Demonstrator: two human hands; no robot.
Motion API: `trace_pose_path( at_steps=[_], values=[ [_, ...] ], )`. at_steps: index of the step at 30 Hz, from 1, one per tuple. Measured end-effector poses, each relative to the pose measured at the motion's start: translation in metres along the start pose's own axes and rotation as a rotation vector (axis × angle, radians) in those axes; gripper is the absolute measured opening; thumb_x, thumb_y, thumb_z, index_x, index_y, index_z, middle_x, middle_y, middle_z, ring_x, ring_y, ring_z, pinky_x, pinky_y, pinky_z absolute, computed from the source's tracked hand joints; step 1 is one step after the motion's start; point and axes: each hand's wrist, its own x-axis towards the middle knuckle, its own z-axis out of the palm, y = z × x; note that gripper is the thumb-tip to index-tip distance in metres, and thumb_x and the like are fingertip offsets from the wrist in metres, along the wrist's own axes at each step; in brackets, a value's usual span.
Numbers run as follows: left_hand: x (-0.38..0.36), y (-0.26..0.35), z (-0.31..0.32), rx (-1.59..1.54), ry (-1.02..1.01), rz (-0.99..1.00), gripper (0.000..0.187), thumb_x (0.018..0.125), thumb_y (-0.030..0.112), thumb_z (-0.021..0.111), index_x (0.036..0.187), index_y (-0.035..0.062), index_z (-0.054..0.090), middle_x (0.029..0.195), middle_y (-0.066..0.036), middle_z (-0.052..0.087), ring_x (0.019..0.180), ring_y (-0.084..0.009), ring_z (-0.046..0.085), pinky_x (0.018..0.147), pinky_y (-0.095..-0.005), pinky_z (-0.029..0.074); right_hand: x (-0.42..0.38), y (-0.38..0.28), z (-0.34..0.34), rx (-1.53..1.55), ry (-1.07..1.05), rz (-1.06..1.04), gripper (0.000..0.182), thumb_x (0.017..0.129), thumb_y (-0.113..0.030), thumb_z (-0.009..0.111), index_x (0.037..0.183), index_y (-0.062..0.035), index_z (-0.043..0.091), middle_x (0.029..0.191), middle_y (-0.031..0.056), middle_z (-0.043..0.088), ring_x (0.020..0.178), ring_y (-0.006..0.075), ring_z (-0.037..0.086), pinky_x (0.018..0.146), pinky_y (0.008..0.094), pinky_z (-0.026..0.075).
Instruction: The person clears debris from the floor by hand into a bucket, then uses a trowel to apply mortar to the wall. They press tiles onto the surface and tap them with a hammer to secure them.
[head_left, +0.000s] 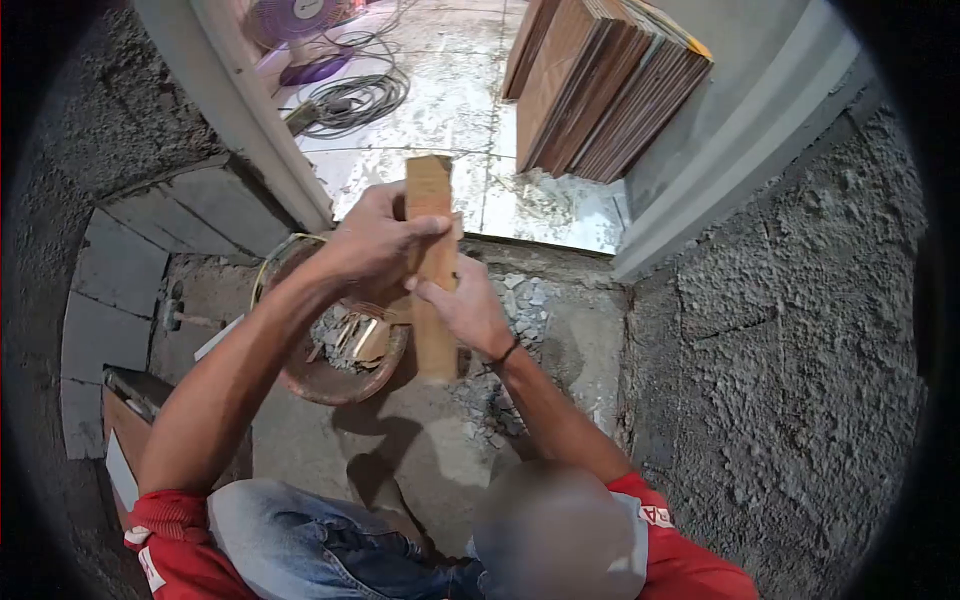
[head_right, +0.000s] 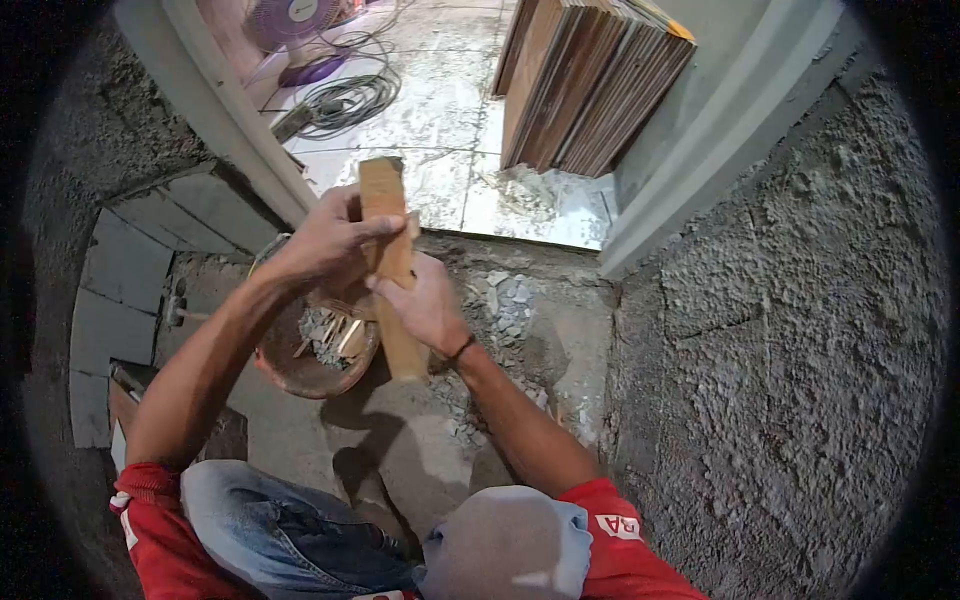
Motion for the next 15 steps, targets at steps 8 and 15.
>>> trace_pose_path(
  at_steps=[8, 15],
  values=[
    [0.019, -0.007, -0.001, 0.49, 0.241, 0.248, 0.04, 0.097, 0.029, 0.075, 0.124, 0.0026, 0.064, 0.09, -0.009, 0.071, 0.08, -0.0165, 0.068, 0.07, -0.0349, 0.055, 0.043, 0.135, -0.139, 1.02, 0.849, 0.243, 0.027, 0.103, -0.023, 0.063, 0.119, -0.0022, 0.062, 0.1, 0.0131, 0.07, 0.089, 0.027, 0.072, 0.073, 0.0414, 0.061],
    [-0.046, -0.115, -0.08, 0.806, 0.046, -0.176, 0.031, 0.081, 0.028, 0.077, 0.102, 0.0045, 0.076, 0.096, -0.017, 0.077, 0.091, -0.0321, 0.075, 0.085, -0.0424, 0.058, 0.11, 0.204, -0.229, 0.289, 0.633, 0.562, 0.023, 0.096, -0.026, 0.064, 0.098, -0.0038, 0.065, 0.089, 0.0144, 0.069, 0.07, 0.0249, 0.069, 0.052, 0.0366, 0.055]
  ],
)
